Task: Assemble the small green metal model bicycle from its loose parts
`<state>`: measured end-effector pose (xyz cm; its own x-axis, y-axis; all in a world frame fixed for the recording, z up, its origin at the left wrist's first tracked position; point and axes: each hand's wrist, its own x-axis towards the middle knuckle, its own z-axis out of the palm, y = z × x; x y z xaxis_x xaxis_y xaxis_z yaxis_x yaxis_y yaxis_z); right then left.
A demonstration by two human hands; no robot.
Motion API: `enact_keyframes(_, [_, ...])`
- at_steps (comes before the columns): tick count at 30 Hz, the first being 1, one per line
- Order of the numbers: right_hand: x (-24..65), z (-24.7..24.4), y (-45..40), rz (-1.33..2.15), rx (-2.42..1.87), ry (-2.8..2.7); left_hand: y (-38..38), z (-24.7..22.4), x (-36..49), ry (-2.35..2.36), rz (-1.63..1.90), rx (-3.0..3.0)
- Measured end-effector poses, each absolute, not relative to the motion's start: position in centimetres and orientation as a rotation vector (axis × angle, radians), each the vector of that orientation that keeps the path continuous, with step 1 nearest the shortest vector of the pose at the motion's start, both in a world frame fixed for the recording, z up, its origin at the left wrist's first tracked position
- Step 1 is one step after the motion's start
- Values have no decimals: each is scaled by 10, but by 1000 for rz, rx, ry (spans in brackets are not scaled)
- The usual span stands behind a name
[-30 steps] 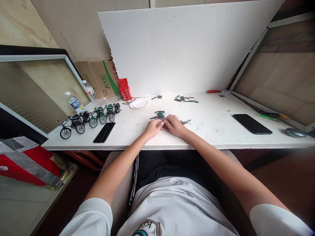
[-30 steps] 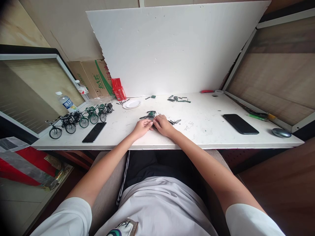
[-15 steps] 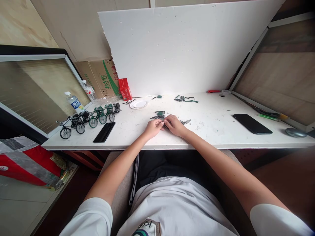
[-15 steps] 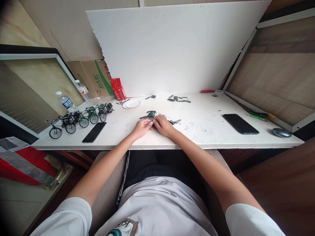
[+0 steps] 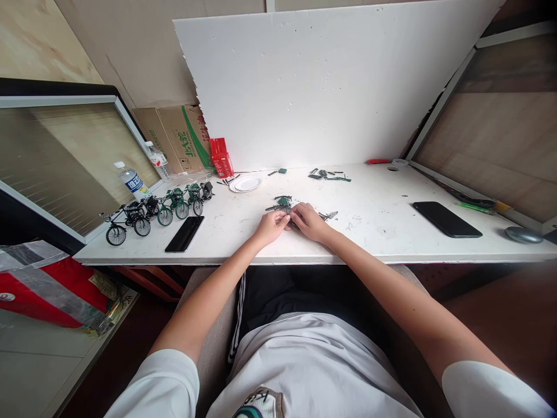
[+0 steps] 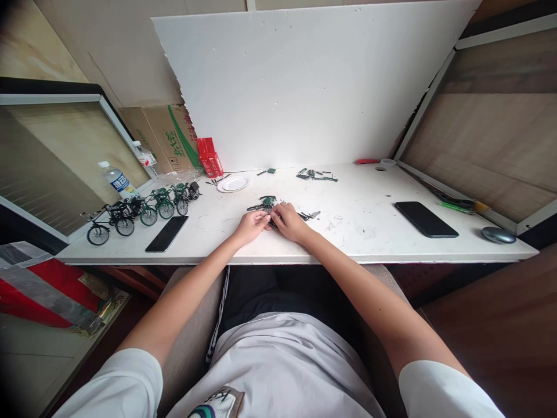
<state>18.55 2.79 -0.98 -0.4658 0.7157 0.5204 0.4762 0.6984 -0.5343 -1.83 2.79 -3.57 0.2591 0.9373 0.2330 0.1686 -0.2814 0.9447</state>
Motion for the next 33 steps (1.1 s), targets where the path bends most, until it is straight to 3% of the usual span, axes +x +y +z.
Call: enact_keyframes(33, [185,-7,27,403,-912,-2163,27,-34,-17,1041,1116,1683])
